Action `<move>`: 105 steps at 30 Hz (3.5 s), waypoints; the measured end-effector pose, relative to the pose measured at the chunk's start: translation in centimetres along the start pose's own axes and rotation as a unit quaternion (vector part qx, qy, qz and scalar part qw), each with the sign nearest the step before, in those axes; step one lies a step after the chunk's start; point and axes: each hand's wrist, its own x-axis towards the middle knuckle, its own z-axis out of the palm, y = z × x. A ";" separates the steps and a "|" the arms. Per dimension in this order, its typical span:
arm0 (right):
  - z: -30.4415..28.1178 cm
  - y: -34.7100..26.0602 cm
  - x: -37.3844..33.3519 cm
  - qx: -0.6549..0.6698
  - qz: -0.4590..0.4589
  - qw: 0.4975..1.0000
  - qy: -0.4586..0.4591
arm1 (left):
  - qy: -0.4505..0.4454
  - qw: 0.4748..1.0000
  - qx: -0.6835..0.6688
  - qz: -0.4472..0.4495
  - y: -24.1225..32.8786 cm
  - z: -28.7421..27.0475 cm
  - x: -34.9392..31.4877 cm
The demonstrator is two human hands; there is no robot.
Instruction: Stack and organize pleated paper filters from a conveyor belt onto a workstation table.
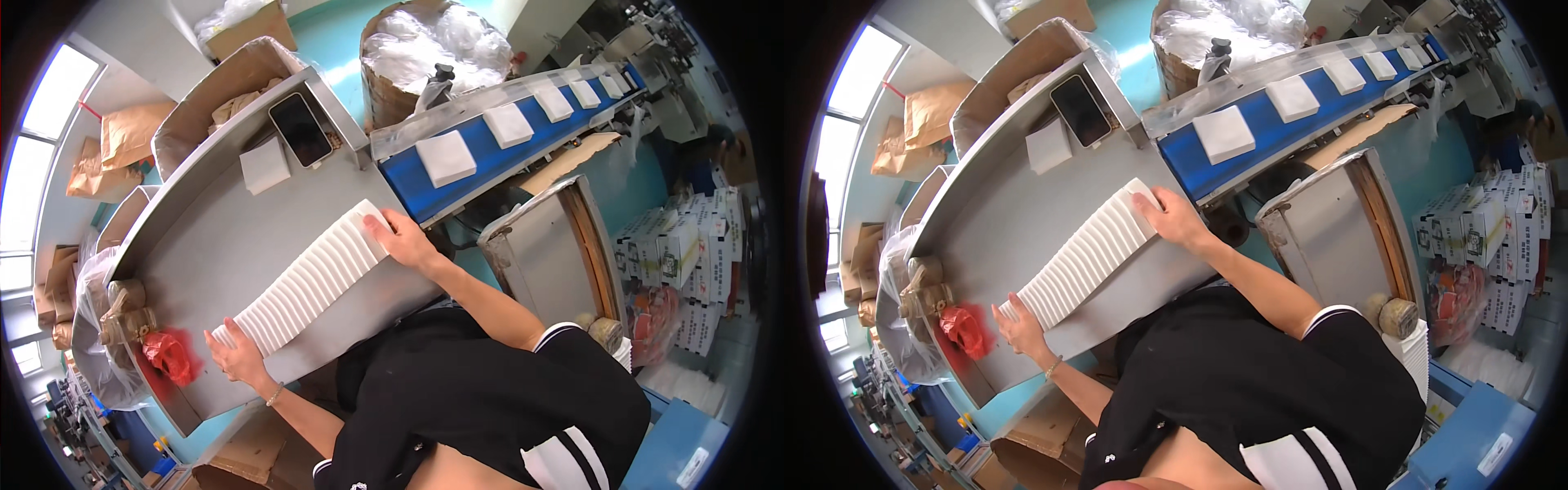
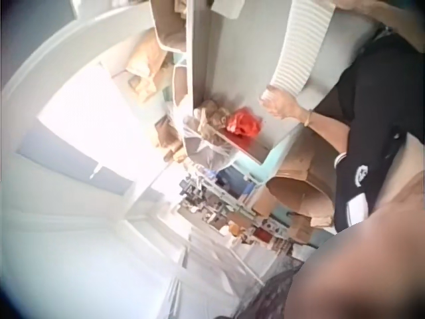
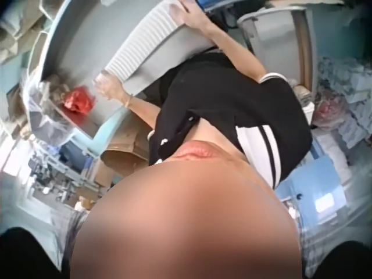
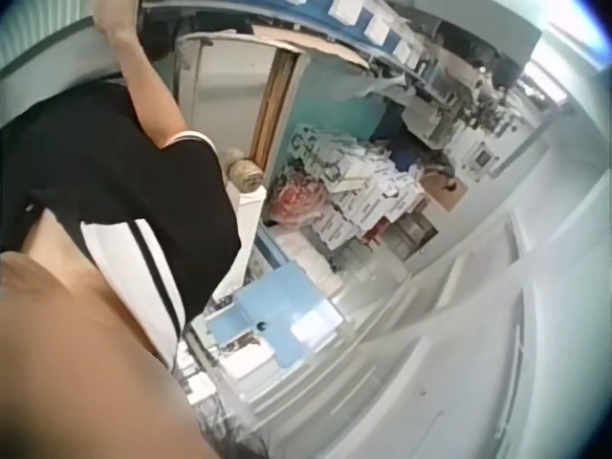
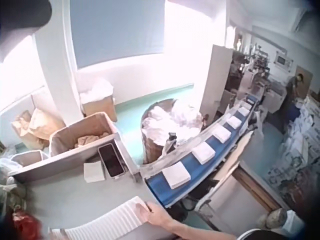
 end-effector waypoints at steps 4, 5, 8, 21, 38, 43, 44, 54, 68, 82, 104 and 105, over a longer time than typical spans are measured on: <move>-2.5 2.2 0.2 0.270 0.201 0.939 -0.068 | 0.022 0.999 -0.020 0.021 -0.8 0.5 0.2; -3.2 2.5 -0.1 0.267 0.206 0.939 -0.075 | 0.034 0.998 -0.025 0.036 -1.2 0.6 0.2; -4.5 3.0 -0.4 0.281 0.122 0.951 0.029 | 0.023 0.999 -0.020 0.018 -0.3 0.2 0.0; -2.8 1.1 -0.7 0.290 0.210 0.928 -0.105 | 0.013 0.999 -0.022 0.026 -0.1 0.3 -0.8; -2.3 1.7 -0.3 0.259 0.196 0.944 -0.056 | -0.010 0.996 -0.041 0.074 -0.1 0.4 -0.8; -4.5 2.6 -0.4 0.266 0.146 0.953 -0.004 | -0.031 0.995 -0.058 0.071 1.0 -0.7 -1.5; -4.3 2.6 0.0 0.348 0.114 0.928 0.066 | -0.035 0.994 -0.066 0.083 1.2 -0.9 -1.6; 0.8 0.5 -0.2 0.151 0.076 0.986 0.000 | -0.040 0.991 -0.082 0.094 1.7 -1.0 -2.4; 1.0 0.1 -0.8 -0.092 -0.041 0.993 0.060 | -0.037 0.989 -0.084 0.113 1.6 -0.2 -2.6; -1.0 0.8 0.2 0.119 0.073 0.988 0.064 | -0.037 0.980 -0.123 0.155 0.9 0.3 -2.2; -0.3 -1.3 0.5 -0.079 0.051 0.995 -0.021 | -0.059 0.982 -0.119 0.135 2.3 0.1 -3.1; 0.2 -1.4 0.2 0.069 0.110 0.991 -0.013 | -0.057 0.982 -0.120 0.135 2.3 0.0 -3.1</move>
